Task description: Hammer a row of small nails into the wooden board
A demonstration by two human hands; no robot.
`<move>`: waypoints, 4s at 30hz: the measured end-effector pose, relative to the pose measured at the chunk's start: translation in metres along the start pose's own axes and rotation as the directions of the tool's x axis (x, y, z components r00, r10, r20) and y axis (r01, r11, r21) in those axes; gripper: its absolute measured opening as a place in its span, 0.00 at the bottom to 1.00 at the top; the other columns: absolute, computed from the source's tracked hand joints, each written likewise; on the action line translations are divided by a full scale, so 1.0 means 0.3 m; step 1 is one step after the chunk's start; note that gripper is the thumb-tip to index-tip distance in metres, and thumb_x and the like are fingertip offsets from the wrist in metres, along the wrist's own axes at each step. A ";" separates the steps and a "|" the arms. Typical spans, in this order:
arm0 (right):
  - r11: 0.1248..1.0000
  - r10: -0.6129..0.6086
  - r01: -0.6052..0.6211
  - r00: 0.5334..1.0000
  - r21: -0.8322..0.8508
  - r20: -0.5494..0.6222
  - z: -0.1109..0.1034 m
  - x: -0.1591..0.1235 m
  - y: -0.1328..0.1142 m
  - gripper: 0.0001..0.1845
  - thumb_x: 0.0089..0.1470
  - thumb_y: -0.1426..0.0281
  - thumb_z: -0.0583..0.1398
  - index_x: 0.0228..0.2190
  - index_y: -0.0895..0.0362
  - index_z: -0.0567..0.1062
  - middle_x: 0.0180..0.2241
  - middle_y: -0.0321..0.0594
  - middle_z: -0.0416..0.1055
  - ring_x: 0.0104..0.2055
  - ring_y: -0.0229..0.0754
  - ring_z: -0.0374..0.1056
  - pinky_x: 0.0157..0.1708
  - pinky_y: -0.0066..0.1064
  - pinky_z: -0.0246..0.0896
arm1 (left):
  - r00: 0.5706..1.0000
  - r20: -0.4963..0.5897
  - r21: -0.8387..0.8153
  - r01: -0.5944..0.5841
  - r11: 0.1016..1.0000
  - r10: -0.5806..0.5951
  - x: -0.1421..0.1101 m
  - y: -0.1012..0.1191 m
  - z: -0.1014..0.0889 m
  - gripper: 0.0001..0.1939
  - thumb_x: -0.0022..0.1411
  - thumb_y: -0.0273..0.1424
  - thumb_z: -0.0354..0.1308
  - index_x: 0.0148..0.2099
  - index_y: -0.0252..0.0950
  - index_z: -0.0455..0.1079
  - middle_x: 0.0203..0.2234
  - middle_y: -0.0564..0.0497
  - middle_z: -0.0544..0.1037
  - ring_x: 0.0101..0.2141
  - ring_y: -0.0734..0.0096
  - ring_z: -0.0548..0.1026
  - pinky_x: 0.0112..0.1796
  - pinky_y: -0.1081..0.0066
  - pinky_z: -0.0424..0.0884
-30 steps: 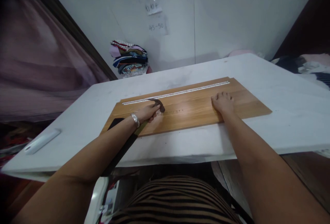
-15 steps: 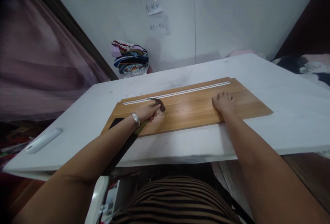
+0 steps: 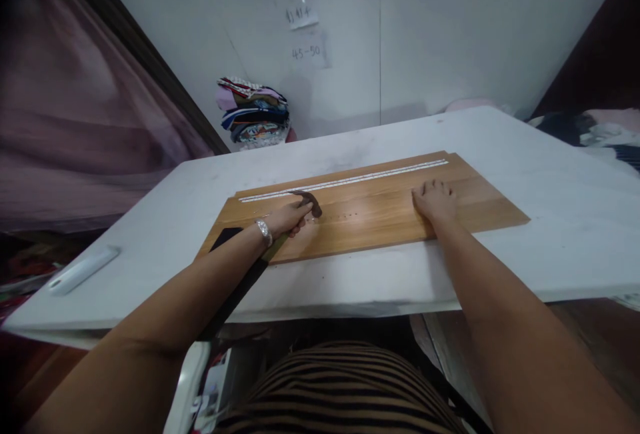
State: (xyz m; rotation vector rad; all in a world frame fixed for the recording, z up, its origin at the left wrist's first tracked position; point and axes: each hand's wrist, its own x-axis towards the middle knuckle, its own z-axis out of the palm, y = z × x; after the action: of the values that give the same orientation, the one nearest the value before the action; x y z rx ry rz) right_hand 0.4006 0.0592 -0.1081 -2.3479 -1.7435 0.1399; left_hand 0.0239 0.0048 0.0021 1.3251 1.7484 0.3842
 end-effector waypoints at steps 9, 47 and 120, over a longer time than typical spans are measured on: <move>1.000 -0.001 0.001 1.000 0.002 0.004 -0.003 -0.002 -0.001 0.34 0.71 0.55 0.43 0.57 0.64 0.76 0.65 0.63 0.68 0.68 0.62 0.60 0.66 0.54 0.52 | 1.000 -0.001 -0.005 0.028 1.000 -0.028 0.000 0.001 0.017 0.14 0.78 0.42 0.53 0.48 0.37 0.69 0.19 0.59 0.65 0.16 0.77 0.62 0.20 0.76 0.60; 1.000 -0.002 0.002 1.000 -0.004 0.004 -0.004 -0.001 -0.003 0.34 0.71 0.55 0.44 0.56 0.63 0.77 0.65 0.62 0.69 0.68 0.62 0.61 0.66 0.53 0.51 | 1.000 0.016 0.007 0.022 1.000 -0.022 -0.005 0.010 0.013 0.13 0.79 0.41 0.51 0.45 0.38 0.67 0.19 0.60 0.65 0.16 0.77 0.62 0.20 0.76 0.60; 1.000 -0.012 0.012 1.000 0.003 -0.001 0.000 -0.001 -0.002 0.33 0.71 0.55 0.44 0.55 0.63 0.77 0.64 0.62 0.70 0.68 0.62 0.60 0.66 0.53 0.51 | 1.000 0.013 0.007 0.014 1.000 -0.014 -0.001 0.018 0.005 0.13 0.79 0.41 0.52 0.47 0.37 0.68 0.20 0.59 0.66 0.16 0.77 0.62 0.20 0.76 0.60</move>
State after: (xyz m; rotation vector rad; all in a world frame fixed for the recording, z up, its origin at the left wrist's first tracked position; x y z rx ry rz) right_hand 0.4000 0.0590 -0.1081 -2.3343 -1.7555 0.1399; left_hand 0.0283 0.0061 0.0051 1.3170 1.7490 0.3615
